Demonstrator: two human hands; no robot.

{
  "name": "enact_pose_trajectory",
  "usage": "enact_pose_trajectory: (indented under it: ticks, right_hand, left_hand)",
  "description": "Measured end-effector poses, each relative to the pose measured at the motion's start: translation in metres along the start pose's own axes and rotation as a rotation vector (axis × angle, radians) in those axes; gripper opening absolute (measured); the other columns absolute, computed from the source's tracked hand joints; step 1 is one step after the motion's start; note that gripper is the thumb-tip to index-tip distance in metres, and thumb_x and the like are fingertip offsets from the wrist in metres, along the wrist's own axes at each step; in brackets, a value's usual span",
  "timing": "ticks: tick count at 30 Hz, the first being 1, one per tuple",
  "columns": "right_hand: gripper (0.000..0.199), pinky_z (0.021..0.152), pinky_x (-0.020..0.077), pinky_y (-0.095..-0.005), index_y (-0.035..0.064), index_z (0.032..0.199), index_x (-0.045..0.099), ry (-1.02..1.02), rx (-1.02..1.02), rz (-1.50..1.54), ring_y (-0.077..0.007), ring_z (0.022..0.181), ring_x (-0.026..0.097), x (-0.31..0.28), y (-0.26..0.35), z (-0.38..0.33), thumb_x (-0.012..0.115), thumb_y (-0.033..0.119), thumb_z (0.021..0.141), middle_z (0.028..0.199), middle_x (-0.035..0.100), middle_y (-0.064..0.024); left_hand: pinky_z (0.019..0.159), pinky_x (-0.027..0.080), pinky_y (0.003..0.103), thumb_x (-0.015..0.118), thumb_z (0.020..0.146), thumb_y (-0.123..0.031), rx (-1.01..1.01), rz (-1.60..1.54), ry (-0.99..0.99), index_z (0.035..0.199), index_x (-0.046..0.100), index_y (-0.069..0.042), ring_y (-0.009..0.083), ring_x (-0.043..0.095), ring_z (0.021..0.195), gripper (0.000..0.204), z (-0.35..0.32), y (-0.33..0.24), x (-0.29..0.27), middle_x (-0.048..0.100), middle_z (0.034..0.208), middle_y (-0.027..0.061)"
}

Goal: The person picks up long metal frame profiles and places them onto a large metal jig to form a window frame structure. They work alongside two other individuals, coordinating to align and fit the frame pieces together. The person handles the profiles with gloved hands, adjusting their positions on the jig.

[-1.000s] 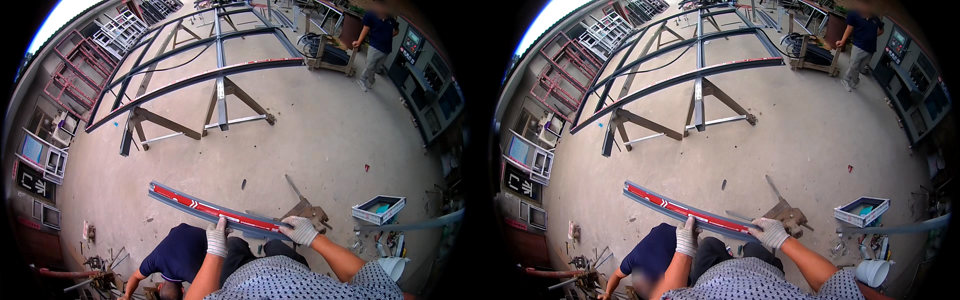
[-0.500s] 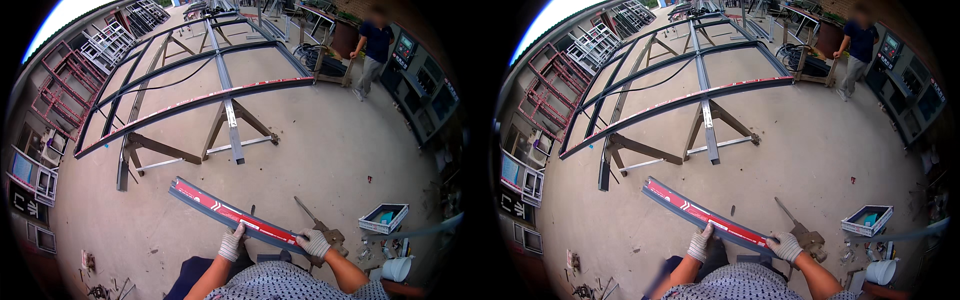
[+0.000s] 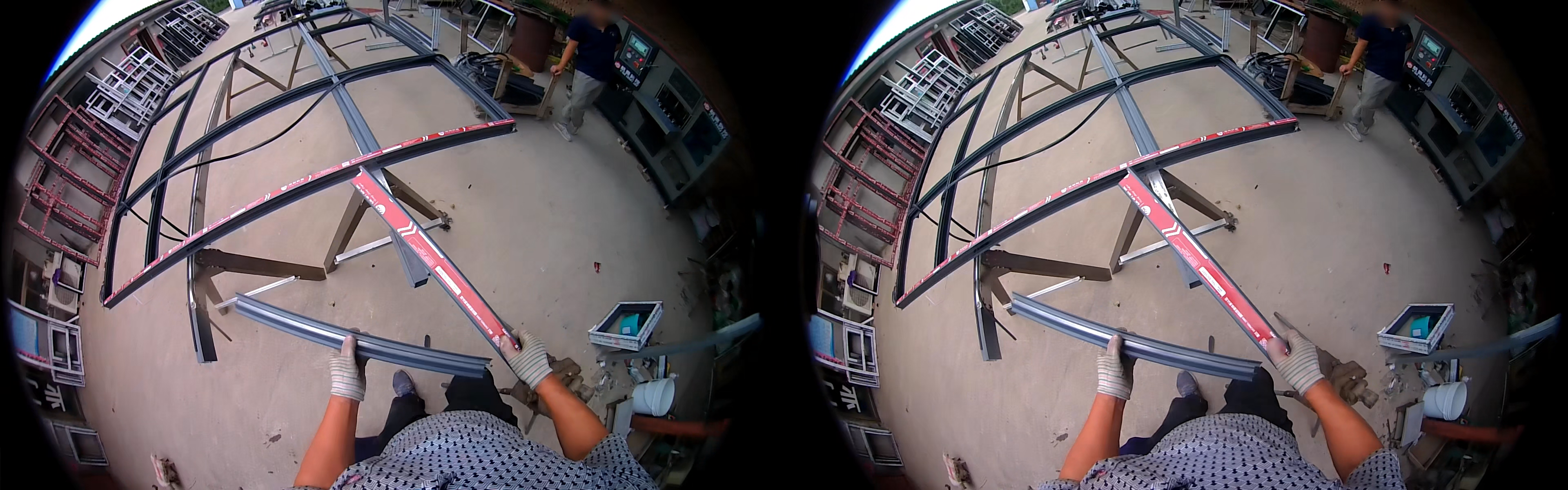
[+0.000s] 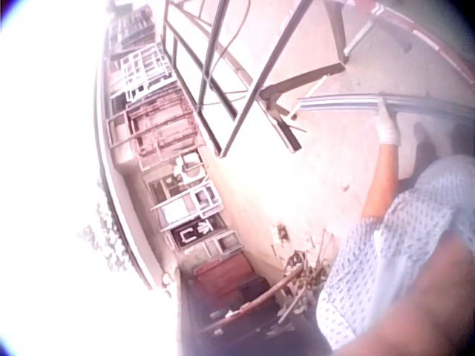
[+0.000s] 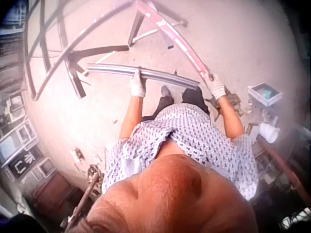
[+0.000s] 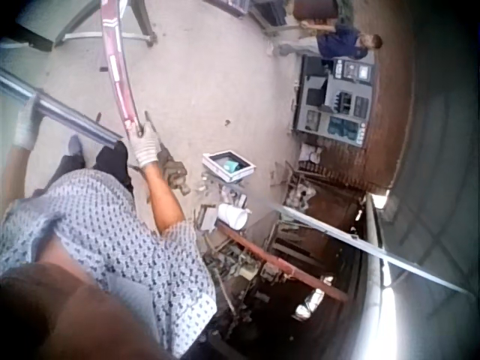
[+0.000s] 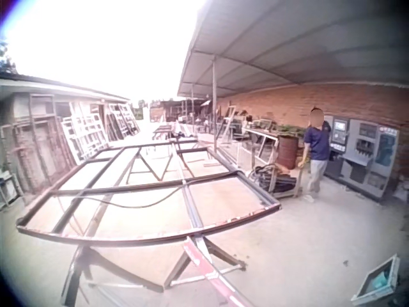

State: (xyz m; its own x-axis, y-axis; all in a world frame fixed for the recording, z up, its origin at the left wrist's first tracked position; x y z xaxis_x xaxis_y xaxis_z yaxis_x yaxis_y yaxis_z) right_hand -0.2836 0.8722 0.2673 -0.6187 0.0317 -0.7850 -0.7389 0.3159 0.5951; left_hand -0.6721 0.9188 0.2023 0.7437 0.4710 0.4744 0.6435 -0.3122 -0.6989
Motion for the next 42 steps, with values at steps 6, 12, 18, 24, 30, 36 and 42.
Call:
enact_pose_trajectory:
  ticks: [6,12,18,24,30,36,42]
  right_hand:
    - [0.067,0.078,0.0563,-0.0443,-0.0040,0.106,0.062,0.112,0.129,-0.128,-0.0377,0.086,0.071,-0.025,-0.003,0.036,0.081,0.050,0.072,0.092,0.070,-0.0258]
    - [0.070,0.083,0.0564,-0.0433,-0.0030,0.117,0.060,0.152,0.114,-0.102,-0.0382,0.090,0.071,-0.030,-0.024,0.103,0.081,0.047,0.072,0.096,0.071,-0.0248]
    - [0.067,0.087,0.0565,-0.0429,0.0051,0.127,0.058,0.173,0.074,-0.164,-0.0366,0.094,0.071,-0.050,-0.048,0.224,0.078,0.043,0.076,0.103,0.072,-0.0207]
    - [0.045,0.079,0.0558,-0.0450,0.0077,0.114,0.062,0.219,-0.063,-0.259,-0.0378,0.089,0.070,-0.111,-0.051,0.353,0.075,0.033,0.080,0.098,0.071,-0.0200]
    - [0.042,0.083,0.0548,-0.0444,0.0066,0.112,0.062,0.254,-0.270,-0.455,-0.0375,0.093,0.067,-0.152,-0.052,0.476,0.075,0.029,0.079,0.099,0.068,-0.0186]
    - [0.033,0.081,0.0550,-0.0437,0.0073,0.103,0.064,0.313,-0.454,-0.615,-0.0354,0.089,0.066,-0.155,-0.001,0.567,0.077,0.025,0.079,0.094,0.067,-0.0169]
    - [0.027,0.078,0.0552,-0.0436,0.0079,0.095,0.065,0.351,-0.606,-0.684,-0.0337,0.087,0.067,-0.155,0.030,0.638,0.078,0.024,0.078,0.089,0.067,-0.0151]
  left_hand:
    - [0.084,0.055,0.039,0.065,0.096,-0.020,0.038,-0.183,-0.147,0.108,0.064,-0.005,0.0229,0.064,0.092,0.019,0.032,-0.010,0.013,0.065,0.098,0.0093]
    - [0.086,0.052,0.038,0.065,0.096,-0.027,0.163,-0.181,-0.195,0.104,0.063,-0.007,0.0209,0.063,0.091,0.022,0.085,-0.029,0.046,0.065,0.093,0.0074]
    - [0.086,0.051,0.038,0.067,0.094,-0.031,0.252,-0.169,-0.346,0.101,0.064,-0.009,0.0187,0.062,0.091,0.023,0.133,-0.025,0.099,0.065,0.093,0.0054]
    - [0.086,0.052,0.037,0.069,0.092,-0.028,0.250,-0.248,-0.513,0.101,0.065,-0.009,0.0191,0.063,0.089,0.021,0.182,0.010,0.156,0.064,0.092,0.0043]
    - [0.085,0.052,0.037,0.070,0.093,-0.031,0.237,-0.246,-0.548,0.106,0.068,-0.008,0.0188,0.063,0.091,0.026,0.212,0.016,0.237,0.066,0.095,0.0052]
    - [0.086,0.053,0.040,0.069,0.093,-0.029,0.226,-0.258,-0.556,0.103,0.066,-0.006,0.0215,0.063,0.089,0.025,0.260,0.015,0.272,0.066,0.095,0.0074]
    - [0.087,0.053,0.038,0.068,0.094,-0.030,0.136,-0.258,-0.585,0.106,0.065,-0.006,0.0213,0.063,0.088,0.027,0.331,0.024,0.306,0.066,0.094,0.0070]
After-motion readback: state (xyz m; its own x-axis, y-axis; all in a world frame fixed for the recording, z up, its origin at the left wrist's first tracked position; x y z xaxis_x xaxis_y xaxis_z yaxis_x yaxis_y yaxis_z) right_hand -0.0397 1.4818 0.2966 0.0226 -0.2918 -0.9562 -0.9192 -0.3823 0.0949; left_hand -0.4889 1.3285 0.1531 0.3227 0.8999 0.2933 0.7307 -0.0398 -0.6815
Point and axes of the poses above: each hand's wrist, its own z-axis towards the middle knuckle, its own x-axis out of the palm, y = z × x, the point moved 3 cm from there along z, towards the middle knuckle
